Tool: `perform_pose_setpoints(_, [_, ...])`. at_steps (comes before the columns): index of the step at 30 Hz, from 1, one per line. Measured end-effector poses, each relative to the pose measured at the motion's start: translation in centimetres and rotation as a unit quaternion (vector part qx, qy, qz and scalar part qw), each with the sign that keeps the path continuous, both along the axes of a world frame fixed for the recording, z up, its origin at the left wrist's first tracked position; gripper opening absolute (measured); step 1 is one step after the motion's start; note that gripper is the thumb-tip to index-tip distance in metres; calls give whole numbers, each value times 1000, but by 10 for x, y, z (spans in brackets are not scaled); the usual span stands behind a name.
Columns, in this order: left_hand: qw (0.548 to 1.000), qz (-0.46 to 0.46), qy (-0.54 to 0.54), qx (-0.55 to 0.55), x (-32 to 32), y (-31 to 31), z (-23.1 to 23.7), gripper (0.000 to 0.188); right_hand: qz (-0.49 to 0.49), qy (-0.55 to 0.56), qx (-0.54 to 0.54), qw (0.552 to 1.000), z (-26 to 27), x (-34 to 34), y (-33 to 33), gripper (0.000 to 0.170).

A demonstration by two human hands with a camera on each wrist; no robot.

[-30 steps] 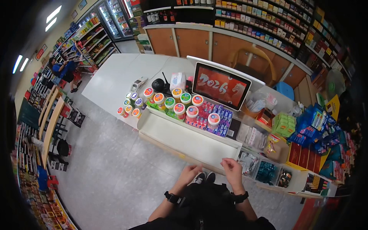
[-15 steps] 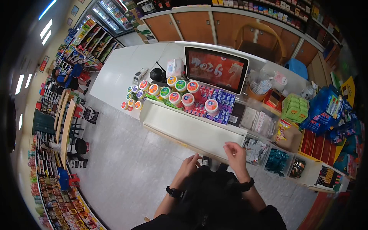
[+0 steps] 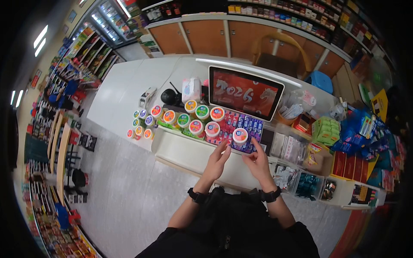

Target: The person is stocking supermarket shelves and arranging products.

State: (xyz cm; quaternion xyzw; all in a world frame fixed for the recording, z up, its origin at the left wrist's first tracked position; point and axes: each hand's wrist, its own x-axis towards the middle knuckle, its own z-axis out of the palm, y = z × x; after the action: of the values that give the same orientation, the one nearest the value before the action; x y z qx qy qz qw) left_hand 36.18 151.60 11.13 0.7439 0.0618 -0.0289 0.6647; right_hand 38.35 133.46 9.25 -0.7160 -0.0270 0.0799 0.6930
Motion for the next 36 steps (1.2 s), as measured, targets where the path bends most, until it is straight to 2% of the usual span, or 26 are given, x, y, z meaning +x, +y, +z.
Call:
perform_pose_setpoints(1, [1000, -15, 14, -10, 9, 4, 0, 65, -6, 28, 2, 1000, 0, 6, 5, 79])
perform_pose_setpoints(4, [997, -56, 28, -40, 25, 12, -2, 65, -30, 44, -2, 999, 2, 16, 18, 82])
perform_pose_setpoints(5, [996, -78, 33, -42, 28, 14, -3, 65, -53, 48, -3, 997, 3, 16, 20, 82])
perform_pose_setpoints(8, [988, -126, 37, -82, 39, 14, -8, 64, -34, 27, 10, 999, 6, 16, 28, 78])
perform_pose_setpoints(10, [984, -159, -5, -81, 35, 18, 0, 63, -55, 34, 9, 998, 14, 3, 28, 78])
perform_pose_setpoints(12, [980, -190, 0, -60, 25, 22, 12, 62, -58, -5, -68, 996, 31, -14, 25, 77])
perform_pose_setpoints(15, [967, -235, 21, -93, 3, 23, 23, 63, -38, 30, -83, 995, 68, -47, 12, 74])
perform_pose_setpoints(17, [956, -279, 48, -79, -4, 19, 30, 66, -12, 54, -111, 992, 71, -65, -2, 70])
perform_pose_setpoints(19, [945, -313, 71, -65, -9, 6, 29, 68, -24, 60, -100, 993, 59, -81, -19, 68])
perform_pose_setpoints(21, [917, -363, 163, -27, -11, -8, 20, 75, -22, 103, -53, 993, 35, -95, -36, 66])
perform_pose_setpoints(22, [916, -366, 160, -24, -11, -16, 16, 75, -25, 100, -52, 993, 20, -100, -44, 66])
perform_pose_setpoints(24, [900, -393, 187, -12, -10, -32, 4, 84, -48, 151, 66, 985, -9, -108, -55, 71])
perform_pose_setpoints(28, [899, -393, 188, -39, -7, -60, -34, 88, -69, 143, 73, 985, -35, -105, -64, 73])
perform_pose_setpoints(30, [901, -382, 198, -60, -4, -67, -42, 91, -81, 83, 55, 992, -46, -98, -64, 74])
perform_pose_setpoints(32, [898, -394, 191, -36, -2, -72, -48, 92, -94, 101, 74, 988, -52, -95, -67, 78])
perform_pose_setpoints(34, [909, -351, 223, -34, 0, -78, -52, 84, -107, 136, 24, 985, -50, -91, -68, 84])
perform_pose_setpoints(36, [904, -363, 221, -35, 3, -78, -53, 87, -120, 141, 37, 982, -47, -92, -67, 85])
